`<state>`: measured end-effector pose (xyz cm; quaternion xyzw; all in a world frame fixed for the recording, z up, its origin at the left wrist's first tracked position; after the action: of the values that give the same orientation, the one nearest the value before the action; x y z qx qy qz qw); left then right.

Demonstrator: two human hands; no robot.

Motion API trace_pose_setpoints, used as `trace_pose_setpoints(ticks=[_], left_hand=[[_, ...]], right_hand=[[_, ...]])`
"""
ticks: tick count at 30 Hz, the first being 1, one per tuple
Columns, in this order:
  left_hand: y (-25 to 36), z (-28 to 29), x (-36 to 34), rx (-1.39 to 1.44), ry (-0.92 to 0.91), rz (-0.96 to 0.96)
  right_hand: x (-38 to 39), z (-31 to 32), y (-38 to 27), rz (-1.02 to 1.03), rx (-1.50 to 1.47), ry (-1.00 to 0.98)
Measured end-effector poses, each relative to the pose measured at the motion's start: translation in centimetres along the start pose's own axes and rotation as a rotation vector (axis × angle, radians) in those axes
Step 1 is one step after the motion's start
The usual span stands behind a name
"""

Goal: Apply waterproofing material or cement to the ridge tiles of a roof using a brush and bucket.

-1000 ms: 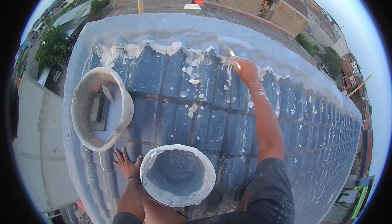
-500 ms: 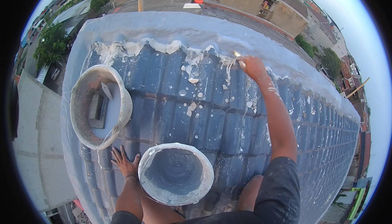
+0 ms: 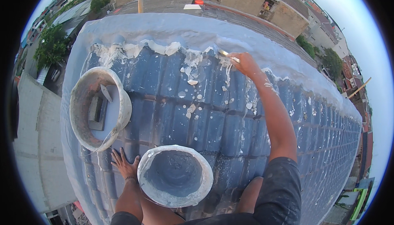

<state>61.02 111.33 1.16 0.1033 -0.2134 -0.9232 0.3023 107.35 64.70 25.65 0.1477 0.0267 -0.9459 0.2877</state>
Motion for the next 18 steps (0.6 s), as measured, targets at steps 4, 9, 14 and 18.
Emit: trace_pose_setpoints(ticks=[4, 9, 14, 18], left_hand=[[0.3, 0.4, 0.1, 0.014, -0.006, 0.004], [0.5, 0.7, 0.1, 0.022, -0.004, 0.009], [0.8, 1.0, 0.2, 0.041, -0.007, 0.016], [1.1, 0.8, 0.0, 0.047, 0.001, -0.009]], right_hand=[[-1.1, 1.2, 0.9, -0.095, 0.132, -0.159], [-3.3, 0.0, -3.5, -0.078, 0.144, -0.106], [-3.6, -0.2, -5.0, -0.115, -0.178, 0.261], [-2.9, 0.0, -2.3, -0.109, 0.017, 0.206]])
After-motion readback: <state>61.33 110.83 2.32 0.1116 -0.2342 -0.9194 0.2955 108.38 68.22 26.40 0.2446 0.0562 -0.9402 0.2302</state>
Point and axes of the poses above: each hand's wrist, its own x-axis away from the middle knuckle, its own z-axis out of the back of the hand, y = z × x, the point moved 3 cm from there along -x, towards the middle knuckle, and after that the axes turned 15 degrees about x, right-handed, at the moved point
